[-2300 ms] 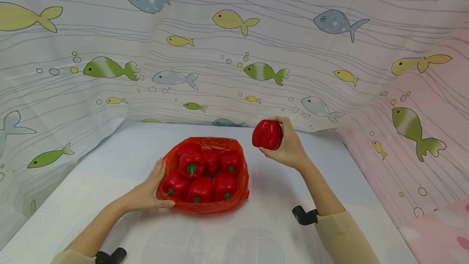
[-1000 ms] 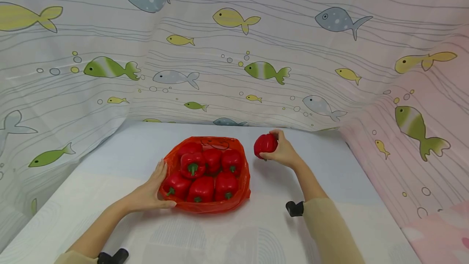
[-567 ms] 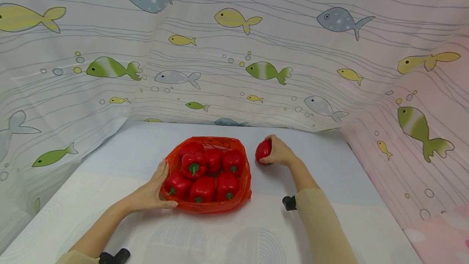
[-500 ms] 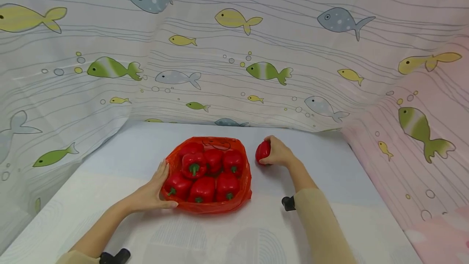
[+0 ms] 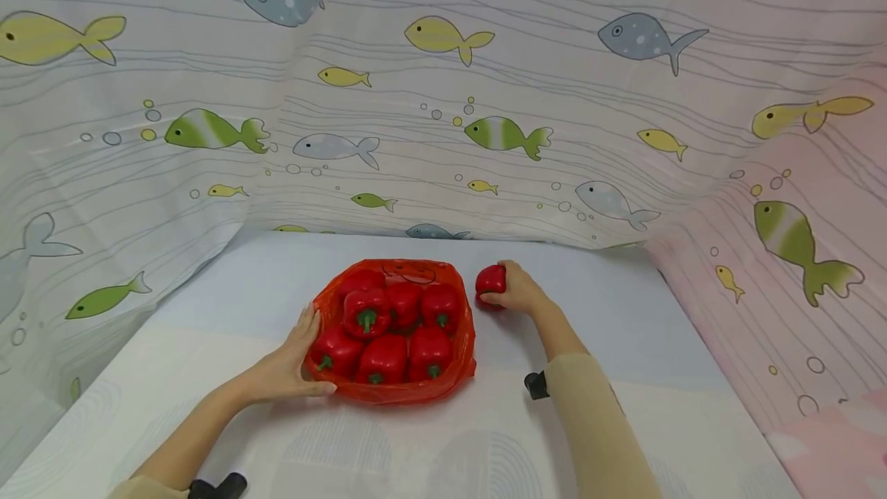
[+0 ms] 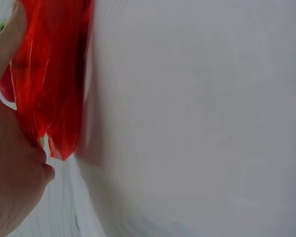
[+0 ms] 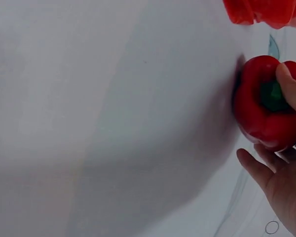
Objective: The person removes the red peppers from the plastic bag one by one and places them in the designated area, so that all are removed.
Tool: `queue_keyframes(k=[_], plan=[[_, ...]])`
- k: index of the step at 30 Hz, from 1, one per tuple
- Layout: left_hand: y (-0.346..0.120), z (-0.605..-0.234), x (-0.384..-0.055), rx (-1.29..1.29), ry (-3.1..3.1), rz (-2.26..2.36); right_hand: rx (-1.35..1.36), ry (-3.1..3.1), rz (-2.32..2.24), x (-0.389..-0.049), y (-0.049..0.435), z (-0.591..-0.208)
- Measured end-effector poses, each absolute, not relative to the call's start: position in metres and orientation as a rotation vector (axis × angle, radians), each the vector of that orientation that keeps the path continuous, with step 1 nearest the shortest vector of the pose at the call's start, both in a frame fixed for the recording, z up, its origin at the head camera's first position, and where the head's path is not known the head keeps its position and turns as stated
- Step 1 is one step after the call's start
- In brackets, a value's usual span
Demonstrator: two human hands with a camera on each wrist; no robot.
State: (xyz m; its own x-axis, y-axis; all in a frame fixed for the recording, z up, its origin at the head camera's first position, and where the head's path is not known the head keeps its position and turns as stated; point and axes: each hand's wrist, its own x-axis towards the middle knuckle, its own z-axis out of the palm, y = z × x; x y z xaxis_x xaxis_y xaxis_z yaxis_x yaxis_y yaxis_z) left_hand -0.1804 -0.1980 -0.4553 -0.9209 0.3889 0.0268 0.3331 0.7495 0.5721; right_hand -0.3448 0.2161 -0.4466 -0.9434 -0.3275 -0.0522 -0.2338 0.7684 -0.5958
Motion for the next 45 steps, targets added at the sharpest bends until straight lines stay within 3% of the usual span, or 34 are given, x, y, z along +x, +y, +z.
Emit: queue_keyframes(k=[34,45], plan=[[-0.199,-0.457,-0.181,0.611,2.841,0.919,-0.492,2.995,-0.940,-0.298,0.229,-0.430],[-0.199,-0.458,-0.183,0.614,2.849,0.921,-0.659,3.142,-1.068,-0.284,0.216,-0.411]])
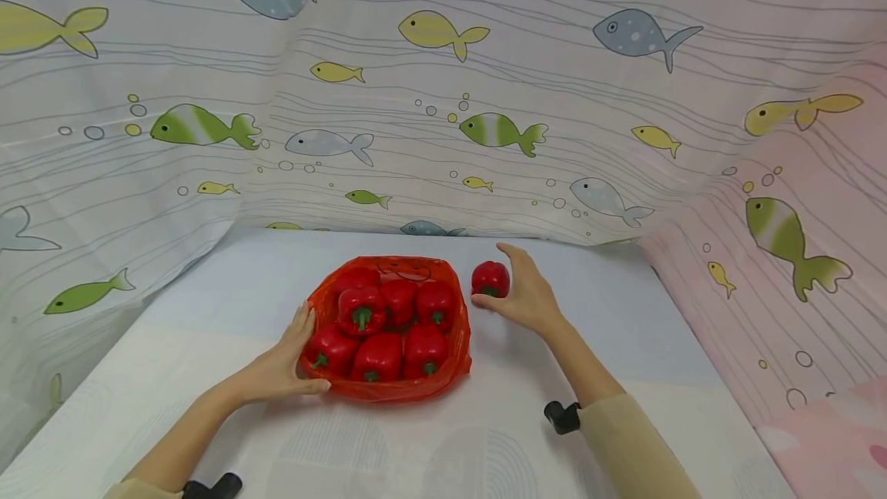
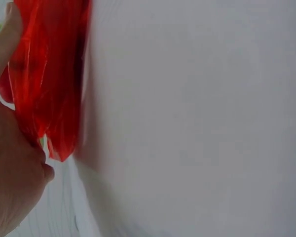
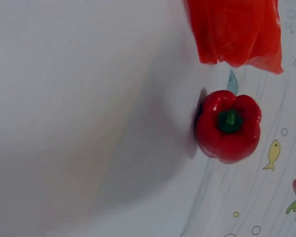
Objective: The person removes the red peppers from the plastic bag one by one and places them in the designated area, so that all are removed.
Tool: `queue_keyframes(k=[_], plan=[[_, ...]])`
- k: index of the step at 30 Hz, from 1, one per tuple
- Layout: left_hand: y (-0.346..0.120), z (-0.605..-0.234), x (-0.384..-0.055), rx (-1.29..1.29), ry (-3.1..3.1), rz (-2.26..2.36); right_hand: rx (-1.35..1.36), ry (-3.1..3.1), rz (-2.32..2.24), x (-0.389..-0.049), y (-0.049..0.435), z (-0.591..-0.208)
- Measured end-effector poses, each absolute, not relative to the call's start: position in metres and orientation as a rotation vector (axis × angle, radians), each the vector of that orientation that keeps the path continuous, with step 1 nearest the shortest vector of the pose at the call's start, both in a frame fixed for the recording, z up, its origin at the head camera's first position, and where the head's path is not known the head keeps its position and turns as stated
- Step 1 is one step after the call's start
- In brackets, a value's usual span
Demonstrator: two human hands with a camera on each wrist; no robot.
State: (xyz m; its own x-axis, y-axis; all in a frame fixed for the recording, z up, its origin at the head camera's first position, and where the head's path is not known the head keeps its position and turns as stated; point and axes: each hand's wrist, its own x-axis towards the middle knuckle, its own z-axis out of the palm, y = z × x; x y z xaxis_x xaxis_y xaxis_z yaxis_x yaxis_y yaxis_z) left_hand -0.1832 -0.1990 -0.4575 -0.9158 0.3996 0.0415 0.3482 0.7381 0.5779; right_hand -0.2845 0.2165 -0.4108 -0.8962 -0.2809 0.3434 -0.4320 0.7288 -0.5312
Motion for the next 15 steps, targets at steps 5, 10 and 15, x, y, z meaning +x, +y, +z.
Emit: queue_keyframes(k=[5,10,15], plan=[[-0.200,-0.459,-0.184,0.601,2.842,0.931,0.614,-2.661,0.913,-0.278,0.207,-0.401],[-0.200,-0.460,-0.185,0.593,2.842,0.938,0.691,-2.615,0.916,-0.273,0.197,-0.393],[-0.200,-0.460,-0.185,0.588,2.842,0.932,0.781,-2.562,0.891,-0.269,0.186,-0.385]])
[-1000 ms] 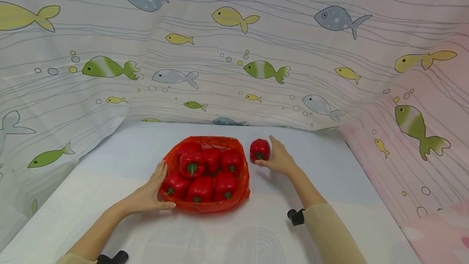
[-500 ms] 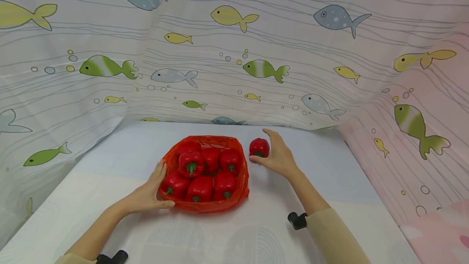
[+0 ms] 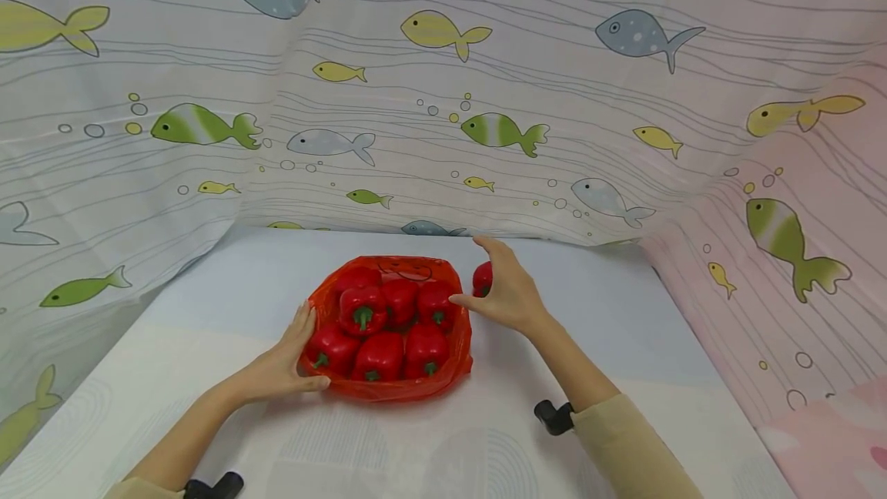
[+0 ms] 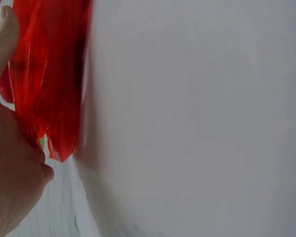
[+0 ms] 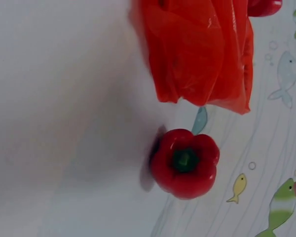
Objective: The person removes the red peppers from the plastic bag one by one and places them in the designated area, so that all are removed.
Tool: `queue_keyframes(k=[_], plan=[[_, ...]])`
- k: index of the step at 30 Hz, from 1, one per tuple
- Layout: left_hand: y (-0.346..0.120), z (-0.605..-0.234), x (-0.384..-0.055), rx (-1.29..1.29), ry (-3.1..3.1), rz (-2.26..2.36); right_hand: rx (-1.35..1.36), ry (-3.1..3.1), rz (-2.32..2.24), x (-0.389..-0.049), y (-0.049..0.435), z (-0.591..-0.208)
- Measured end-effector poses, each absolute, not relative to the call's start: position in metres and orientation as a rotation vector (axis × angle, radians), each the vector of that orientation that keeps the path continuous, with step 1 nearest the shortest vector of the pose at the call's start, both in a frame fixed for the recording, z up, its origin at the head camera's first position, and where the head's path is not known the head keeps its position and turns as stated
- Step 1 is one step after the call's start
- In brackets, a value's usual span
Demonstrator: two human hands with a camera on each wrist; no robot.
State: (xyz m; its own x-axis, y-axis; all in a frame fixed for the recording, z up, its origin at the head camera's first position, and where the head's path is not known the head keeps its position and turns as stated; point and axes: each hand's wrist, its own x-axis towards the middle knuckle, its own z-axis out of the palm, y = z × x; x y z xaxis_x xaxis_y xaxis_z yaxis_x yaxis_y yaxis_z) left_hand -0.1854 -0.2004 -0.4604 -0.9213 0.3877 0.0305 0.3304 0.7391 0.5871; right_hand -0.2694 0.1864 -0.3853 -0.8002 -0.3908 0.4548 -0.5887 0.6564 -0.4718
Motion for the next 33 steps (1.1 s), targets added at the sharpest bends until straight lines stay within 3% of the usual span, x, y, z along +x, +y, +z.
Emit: queue_keyframes(k=[33], plan=[[-0.201,-0.462,-0.189,0.575,2.838,0.963,1.117,-2.470,0.939,-0.246,0.107,-0.347]])
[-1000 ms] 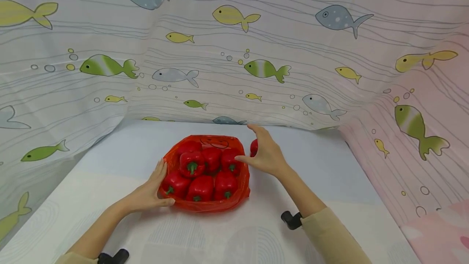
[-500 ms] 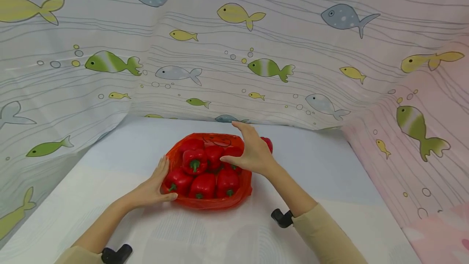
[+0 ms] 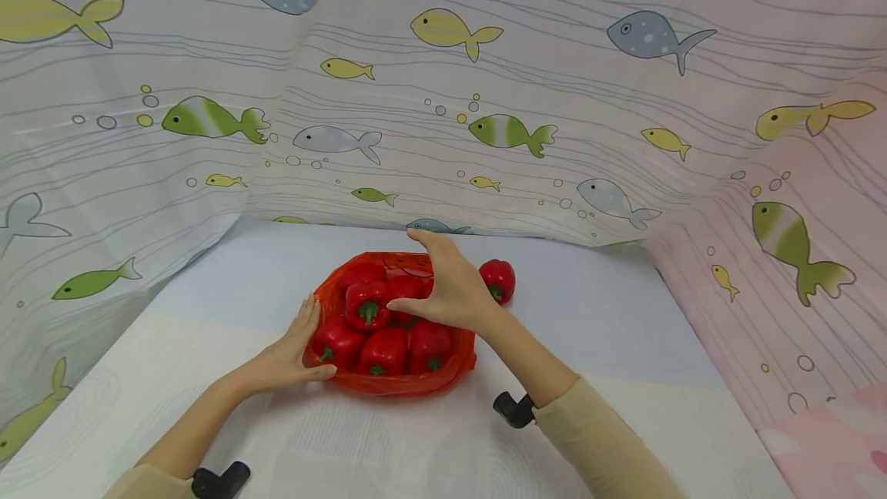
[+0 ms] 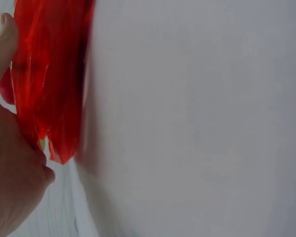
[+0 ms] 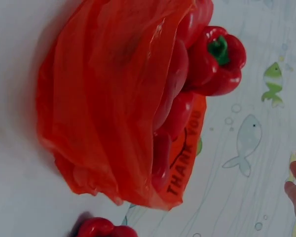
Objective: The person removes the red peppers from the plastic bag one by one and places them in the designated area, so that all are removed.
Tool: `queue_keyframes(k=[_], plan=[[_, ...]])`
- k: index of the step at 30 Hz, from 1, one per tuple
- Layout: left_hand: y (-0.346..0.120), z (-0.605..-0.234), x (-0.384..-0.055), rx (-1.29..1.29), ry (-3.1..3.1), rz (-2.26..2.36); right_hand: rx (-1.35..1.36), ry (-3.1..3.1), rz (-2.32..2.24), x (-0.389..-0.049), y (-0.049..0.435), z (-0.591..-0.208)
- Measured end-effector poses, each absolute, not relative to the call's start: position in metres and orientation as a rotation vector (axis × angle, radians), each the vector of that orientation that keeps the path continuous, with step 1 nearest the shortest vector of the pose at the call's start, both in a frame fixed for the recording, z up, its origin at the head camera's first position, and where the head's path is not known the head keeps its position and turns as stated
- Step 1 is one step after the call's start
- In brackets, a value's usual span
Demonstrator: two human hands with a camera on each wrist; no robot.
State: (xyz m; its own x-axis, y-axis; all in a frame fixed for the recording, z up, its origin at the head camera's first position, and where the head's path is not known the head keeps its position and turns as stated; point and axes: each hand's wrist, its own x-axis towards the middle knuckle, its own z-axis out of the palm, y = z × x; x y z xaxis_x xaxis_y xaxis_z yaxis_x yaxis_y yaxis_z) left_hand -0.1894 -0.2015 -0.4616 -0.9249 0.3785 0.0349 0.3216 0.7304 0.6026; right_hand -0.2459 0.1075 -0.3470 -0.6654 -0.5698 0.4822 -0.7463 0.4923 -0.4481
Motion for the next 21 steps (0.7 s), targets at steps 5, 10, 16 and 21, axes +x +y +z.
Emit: queue_keyframes(k=[5,10,16,21], plan=[[-0.201,-0.462,-0.188,0.576,2.839,0.960,1.168,-2.469,0.940,-0.242,0.097,-0.344],[-0.201,-0.459,-0.187,0.564,2.833,0.962,1.197,-2.499,0.921,-0.238,0.086,-0.338],[-0.201,-0.458,-0.186,0.556,2.831,0.954,1.218,-2.575,0.923,-0.239,0.073,-0.333],[-0.201,-0.459,-0.184,0.548,2.827,0.948,1.202,-2.655,0.986,-0.248,0.065,-0.331]])
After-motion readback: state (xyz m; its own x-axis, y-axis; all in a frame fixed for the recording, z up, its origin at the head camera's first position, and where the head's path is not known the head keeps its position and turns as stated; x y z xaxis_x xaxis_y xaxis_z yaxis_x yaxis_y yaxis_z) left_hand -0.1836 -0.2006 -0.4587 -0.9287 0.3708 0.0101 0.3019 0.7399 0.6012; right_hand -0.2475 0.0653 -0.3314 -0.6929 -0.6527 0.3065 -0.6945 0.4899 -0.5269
